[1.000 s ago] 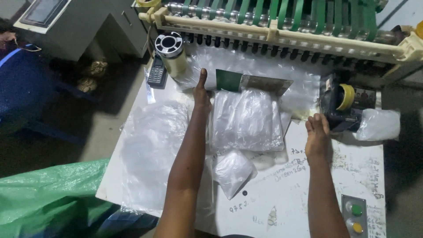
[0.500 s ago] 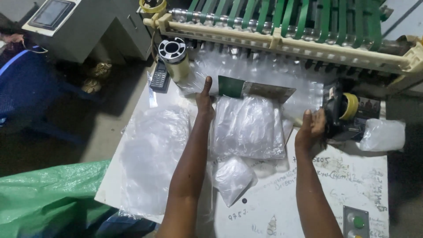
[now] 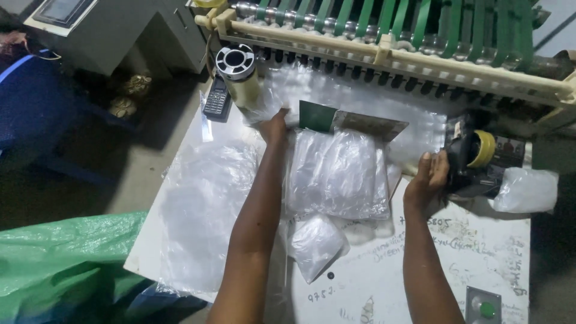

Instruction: Organizing and folding clear plastic bags on a work table in a factory setting.

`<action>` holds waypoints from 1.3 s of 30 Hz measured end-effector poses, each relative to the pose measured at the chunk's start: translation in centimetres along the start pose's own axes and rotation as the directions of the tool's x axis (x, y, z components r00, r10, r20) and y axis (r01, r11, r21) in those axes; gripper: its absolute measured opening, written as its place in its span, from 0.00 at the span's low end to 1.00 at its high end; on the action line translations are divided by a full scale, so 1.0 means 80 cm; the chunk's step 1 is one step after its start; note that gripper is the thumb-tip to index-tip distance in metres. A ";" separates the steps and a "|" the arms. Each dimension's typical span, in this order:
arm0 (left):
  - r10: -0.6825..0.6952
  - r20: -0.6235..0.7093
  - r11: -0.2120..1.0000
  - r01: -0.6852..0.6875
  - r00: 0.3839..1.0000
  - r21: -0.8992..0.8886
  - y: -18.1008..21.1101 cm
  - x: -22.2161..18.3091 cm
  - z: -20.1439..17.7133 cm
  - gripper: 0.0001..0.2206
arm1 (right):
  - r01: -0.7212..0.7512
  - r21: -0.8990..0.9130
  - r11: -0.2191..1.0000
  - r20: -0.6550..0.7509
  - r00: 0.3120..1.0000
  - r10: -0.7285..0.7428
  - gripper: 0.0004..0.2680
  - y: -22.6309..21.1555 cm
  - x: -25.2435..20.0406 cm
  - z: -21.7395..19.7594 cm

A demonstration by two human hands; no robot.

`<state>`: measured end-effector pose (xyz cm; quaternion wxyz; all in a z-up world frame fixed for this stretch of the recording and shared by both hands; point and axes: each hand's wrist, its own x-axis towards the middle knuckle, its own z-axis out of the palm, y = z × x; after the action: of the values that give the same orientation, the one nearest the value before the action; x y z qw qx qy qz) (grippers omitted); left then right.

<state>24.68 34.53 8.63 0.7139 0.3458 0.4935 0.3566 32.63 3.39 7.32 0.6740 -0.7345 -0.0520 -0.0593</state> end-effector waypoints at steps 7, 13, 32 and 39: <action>0.099 -0.036 0.994 -0.101 0.994 -0.044 0.015 -0.012 -0.037 0.40 | -0.009 -0.015 1.000 -0.015 1.000 0.009 0.27 0.006 0.005 0.000; 0.090 0.029 0.952 -0.077 0.996 -0.295 0.010 -0.013 -0.041 0.43 | -0.038 -0.086 0.996 -0.031 0.999 0.036 0.29 0.006 0.001 -0.007; 0.089 0.044 0.968 -0.076 0.995 -0.238 0.004 -0.019 -0.043 0.46 | -0.054 -0.320 0.946 -0.023 0.999 0.049 0.29 -0.003 0.008 -0.018; -0.019 0.348 0.963 0.111 0.937 -0.246 0.074 -0.094 -0.022 0.55 | -0.173 0.323 0.930 0.112 0.983 0.144 0.36 0.027 0.064 -0.006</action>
<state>20.06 31.35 16.57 0.8397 0.2886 0.3214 0.3290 38.00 2.71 6.02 0.7875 -0.6144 -0.0307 0.0367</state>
